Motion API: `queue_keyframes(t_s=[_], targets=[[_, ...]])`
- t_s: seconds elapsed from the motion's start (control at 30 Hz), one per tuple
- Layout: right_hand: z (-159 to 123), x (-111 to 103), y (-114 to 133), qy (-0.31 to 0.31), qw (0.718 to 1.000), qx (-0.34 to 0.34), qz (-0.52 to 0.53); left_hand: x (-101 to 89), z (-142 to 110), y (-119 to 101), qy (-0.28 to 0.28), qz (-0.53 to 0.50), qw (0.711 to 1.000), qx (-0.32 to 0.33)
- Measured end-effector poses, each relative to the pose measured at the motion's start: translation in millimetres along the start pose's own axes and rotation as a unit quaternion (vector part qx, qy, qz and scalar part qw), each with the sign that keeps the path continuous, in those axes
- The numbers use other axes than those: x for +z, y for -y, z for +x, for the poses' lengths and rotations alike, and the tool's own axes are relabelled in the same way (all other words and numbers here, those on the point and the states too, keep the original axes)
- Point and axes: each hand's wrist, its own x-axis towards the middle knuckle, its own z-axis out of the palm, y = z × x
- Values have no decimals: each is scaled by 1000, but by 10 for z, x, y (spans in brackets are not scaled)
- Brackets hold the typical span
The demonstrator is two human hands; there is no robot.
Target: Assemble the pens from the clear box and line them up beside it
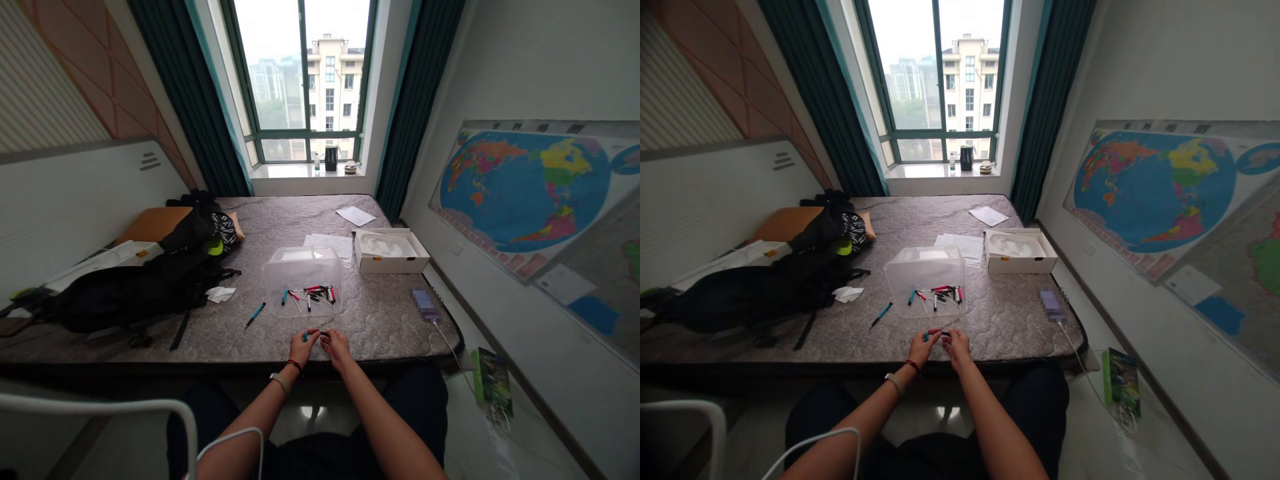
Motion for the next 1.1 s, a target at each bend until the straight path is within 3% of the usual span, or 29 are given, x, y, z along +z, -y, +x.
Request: queue_keyframes(t_s=[0.1,0.27,0.33,0.43,0.47,0.57,0.73,0.93,1.1], targets=[[97,-160,-38,-23,990,-9,-137,-74,57,105,-24,4,1000,-13],[304,-313,-126,-37,967,-15,-250,-281,257,374,-70,-10,996,-50],[378,-304,-117,-30,926,-51,-372,-355,372,459,-86,-23,994,-65],[456,-245,-68,-21,824,-106,-556,-432,546,536,-97,-48,991,-78],[471,-223,-55,-26,802,-117,-585,-451,596,550,-97,-57,990,-80],[484,-182,-55,-40,776,-162,-609,-495,698,580,-85,-76,990,-82],[455,-184,-124,-39,801,-226,-553,-538,686,621,-51,-79,992,-84],[442,-170,-127,-31,846,-229,-481,-548,591,655,18,-83,990,-110],[501,28,-106,78,897,-190,-392,-579,611,682,76,-86,985,-126]])
